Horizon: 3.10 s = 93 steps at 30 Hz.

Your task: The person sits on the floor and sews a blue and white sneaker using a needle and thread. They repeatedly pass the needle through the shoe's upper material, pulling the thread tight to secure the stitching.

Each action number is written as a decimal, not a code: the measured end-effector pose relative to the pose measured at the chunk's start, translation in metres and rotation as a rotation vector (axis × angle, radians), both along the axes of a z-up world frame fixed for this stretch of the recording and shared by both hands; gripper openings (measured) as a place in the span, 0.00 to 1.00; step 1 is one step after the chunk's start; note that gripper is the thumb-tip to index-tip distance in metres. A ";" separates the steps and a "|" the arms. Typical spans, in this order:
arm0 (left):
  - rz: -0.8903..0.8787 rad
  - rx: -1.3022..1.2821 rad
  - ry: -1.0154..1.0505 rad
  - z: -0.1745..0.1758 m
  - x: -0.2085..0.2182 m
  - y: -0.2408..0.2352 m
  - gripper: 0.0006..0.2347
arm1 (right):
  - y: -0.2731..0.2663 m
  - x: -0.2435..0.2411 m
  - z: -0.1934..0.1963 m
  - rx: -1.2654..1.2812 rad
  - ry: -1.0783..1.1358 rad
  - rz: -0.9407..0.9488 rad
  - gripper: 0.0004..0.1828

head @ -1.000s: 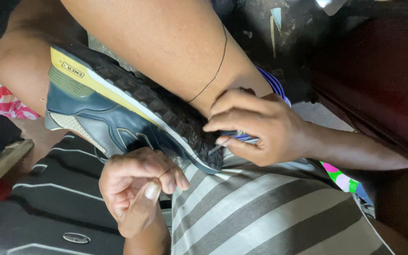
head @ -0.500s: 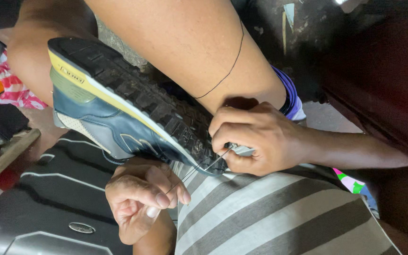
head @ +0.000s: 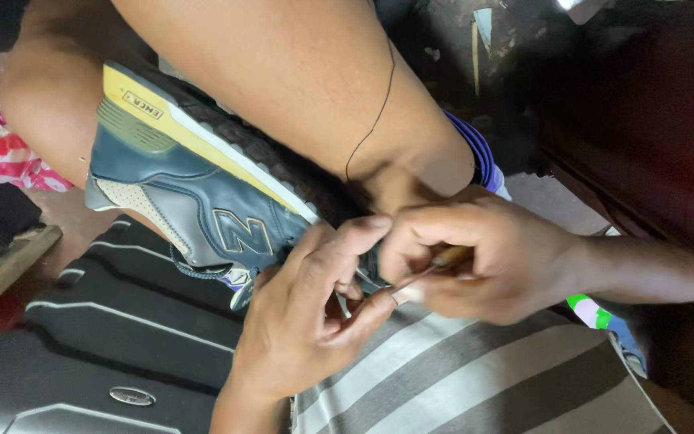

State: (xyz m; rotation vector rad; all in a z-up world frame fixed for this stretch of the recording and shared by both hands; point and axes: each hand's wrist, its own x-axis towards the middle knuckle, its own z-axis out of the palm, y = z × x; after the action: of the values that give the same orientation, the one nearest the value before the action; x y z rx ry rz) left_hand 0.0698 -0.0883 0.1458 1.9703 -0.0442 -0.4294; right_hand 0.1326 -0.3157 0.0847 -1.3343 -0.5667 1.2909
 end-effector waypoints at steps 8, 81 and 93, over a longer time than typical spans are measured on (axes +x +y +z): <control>0.040 0.057 0.071 0.004 0.002 -0.007 0.38 | 0.014 0.031 0.011 -0.174 -1.430 -0.212 0.10; 0.156 0.064 0.167 -0.111 -0.062 0.104 0.11 | -0.020 0.025 0.015 -0.510 -0.962 0.350 0.53; 0.341 0.352 -0.115 -0.084 -0.063 0.114 0.10 | -0.004 0.023 -0.025 -0.202 -0.439 0.029 0.20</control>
State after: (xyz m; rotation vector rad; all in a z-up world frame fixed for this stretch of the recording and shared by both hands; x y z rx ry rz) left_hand 0.0064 0.0259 0.0622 2.2919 0.3098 -0.1032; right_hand 0.1555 -0.3196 0.0593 -1.8027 -0.7733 1.1015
